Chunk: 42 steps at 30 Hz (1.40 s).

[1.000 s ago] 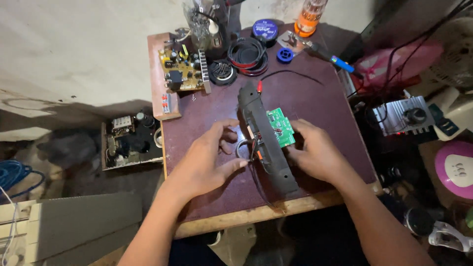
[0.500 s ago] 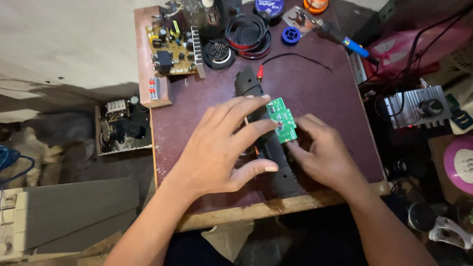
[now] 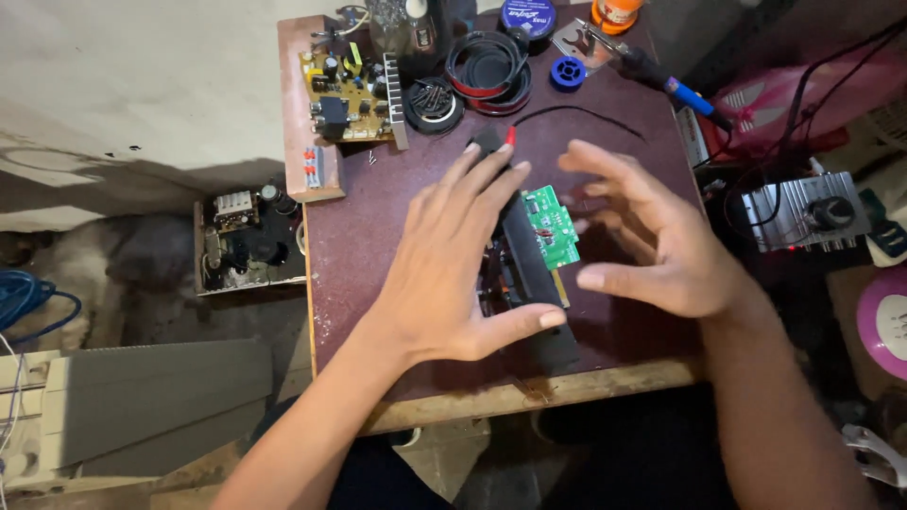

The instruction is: Soldering a circuit board and wires inside a plastic device housing on a workbench.

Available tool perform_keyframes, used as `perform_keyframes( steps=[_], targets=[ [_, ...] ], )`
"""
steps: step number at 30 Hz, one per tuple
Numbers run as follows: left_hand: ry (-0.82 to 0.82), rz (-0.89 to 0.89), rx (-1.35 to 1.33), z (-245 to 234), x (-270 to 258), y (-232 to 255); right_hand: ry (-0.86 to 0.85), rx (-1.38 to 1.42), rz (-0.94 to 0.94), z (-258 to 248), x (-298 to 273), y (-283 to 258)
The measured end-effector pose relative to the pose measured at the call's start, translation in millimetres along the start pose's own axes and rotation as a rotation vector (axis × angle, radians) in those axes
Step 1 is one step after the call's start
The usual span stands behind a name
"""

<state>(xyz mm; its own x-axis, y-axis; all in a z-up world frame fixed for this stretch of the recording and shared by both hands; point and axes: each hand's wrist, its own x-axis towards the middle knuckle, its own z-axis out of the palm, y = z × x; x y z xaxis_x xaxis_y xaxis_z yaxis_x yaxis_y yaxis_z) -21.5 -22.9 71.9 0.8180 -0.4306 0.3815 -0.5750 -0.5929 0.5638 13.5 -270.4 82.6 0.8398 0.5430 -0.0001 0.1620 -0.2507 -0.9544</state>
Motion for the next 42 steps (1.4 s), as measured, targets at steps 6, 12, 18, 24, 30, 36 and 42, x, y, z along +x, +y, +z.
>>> perform_keyframes(
  steps=[6, 12, 18, 24, 30, 36, 42],
  targets=[
    [0.005, -0.139, -0.033, 10, 4, 12, -0.142, -0.143, -0.027, -8, 21, 8],
    [0.029, -0.175, -0.034, 14, 7, 17, -0.182, -0.091, -0.098, -9, 28, 18],
    [0.001, -0.245, -0.039, 11, 11, 18, -0.154, -0.021, -0.058, -7, 29, 28],
    [0.007, -0.216, -0.042, 11, 11, 18, -0.157, -0.043, -0.09, -10, 30, 25],
    [0.053, -0.157, -0.063, 12, 9, 18, -0.18, 0.008, -0.09, -11, 30, 30],
    [0.218, 0.063, 0.038, 16, 5, 12, -0.158, -0.026, -0.114, -11, 29, 36],
    [0.238, 0.266, 0.074, 12, 8, 5, -0.177, 0.042, -0.115, -10, 28, 34]
  ],
)
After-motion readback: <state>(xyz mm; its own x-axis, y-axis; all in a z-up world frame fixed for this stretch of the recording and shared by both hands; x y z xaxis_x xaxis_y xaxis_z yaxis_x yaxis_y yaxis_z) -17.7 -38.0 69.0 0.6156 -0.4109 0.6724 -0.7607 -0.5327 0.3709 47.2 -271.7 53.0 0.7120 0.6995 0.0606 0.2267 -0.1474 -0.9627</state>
